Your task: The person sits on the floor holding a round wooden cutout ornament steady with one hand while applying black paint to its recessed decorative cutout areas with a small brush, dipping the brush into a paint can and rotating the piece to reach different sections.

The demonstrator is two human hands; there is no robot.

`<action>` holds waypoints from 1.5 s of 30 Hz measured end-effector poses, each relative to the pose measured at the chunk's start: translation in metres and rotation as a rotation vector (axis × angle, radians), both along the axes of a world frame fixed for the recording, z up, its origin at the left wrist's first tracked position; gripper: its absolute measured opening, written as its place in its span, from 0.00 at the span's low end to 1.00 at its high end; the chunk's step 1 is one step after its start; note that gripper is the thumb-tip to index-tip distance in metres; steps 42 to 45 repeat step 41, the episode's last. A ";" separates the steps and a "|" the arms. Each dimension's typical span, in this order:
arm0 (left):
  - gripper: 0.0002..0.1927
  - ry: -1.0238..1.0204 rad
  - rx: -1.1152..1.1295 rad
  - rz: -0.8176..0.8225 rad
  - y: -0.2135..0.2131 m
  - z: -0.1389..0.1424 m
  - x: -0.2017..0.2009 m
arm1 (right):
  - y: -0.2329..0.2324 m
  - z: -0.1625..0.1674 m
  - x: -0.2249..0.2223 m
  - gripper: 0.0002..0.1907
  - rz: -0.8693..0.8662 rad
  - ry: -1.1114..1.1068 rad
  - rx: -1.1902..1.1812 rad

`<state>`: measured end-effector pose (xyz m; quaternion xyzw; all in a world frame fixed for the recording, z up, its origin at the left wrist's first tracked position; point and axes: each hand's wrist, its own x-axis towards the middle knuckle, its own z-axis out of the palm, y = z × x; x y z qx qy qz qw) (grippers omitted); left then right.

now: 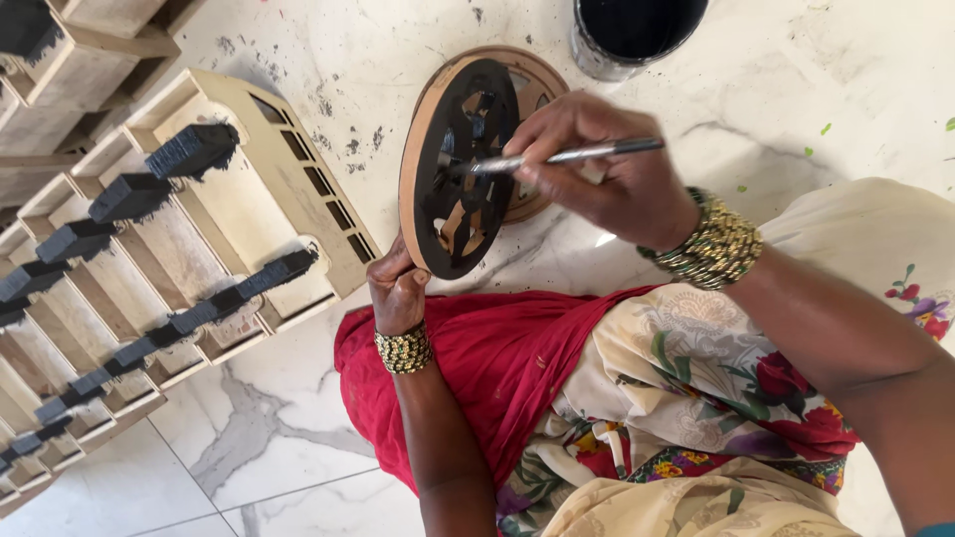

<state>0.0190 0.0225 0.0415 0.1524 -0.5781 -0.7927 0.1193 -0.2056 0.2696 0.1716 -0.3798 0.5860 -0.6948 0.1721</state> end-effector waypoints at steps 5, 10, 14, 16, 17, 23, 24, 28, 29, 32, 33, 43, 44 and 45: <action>0.22 0.011 0.058 -0.020 -0.003 -0.001 0.006 | 0.001 -0.013 0.002 0.04 -0.043 0.138 0.082; 0.22 -0.013 0.083 -0.013 -0.005 -0.001 0.006 | -0.008 -0.022 0.008 0.04 -0.037 -0.118 -0.048; 0.21 0.011 0.031 -0.016 -0.005 0.001 0.005 | -0.009 -0.023 0.019 0.05 -0.077 -0.046 0.085; 0.20 0.022 -0.005 -0.007 -0.004 0.001 0.005 | -0.005 -0.023 0.017 0.05 -0.100 -0.011 0.124; 0.21 0.000 0.018 -0.002 -0.004 0.000 0.005 | -0.003 -0.023 0.010 0.04 -0.106 0.014 0.122; 0.19 0.033 0.052 -0.018 -0.007 -0.005 0.008 | -0.011 -0.022 0.018 0.05 -0.145 -0.043 0.150; 0.19 0.038 0.060 -0.007 -0.007 -0.006 0.007 | -0.012 -0.021 0.018 0.05 -0.129 -0.047 0.175; 0.19 0.027 0.106 0.032 -0.005 -0.010 0.009 | -0.004 -0.014 0.014 0.04 -0.173 0.115 0.130; 0.19 0.024 0.114 0.038 -0.006 -0.011 0.009 | -0.006 -0.015 0.013 0.03 -0.191 0.167 0.104; 0.20 0.014 0.117 0.035 -0.005 -0.009 0.010 | -0.010 -0.017 0.019 0.04 -0.196 0.341 0.102; 0.20 0.030 0.095 0.031 -0.004 -0.008 0.008 | -0.012 -0.018 0.019 0.04 -0.189 0.412 0.109; 0.20 0.041 0.130 0.047 -0.007 -0.023 0.014 | 0.002 -0.035 0.014 0.02 -0.262 0.433 0.227; 0.20 0.041 0.130 0.047 -0.007 -0.023 0.014 | 0.002 -0.035 0.014 0.02 -0.262 0.433 0.227; 0.20 0.041 0.130 0.047 -0.007 -0.023 0.014 | 0.002 -0.035 0.014 0.02 -0.262 0.433 0.227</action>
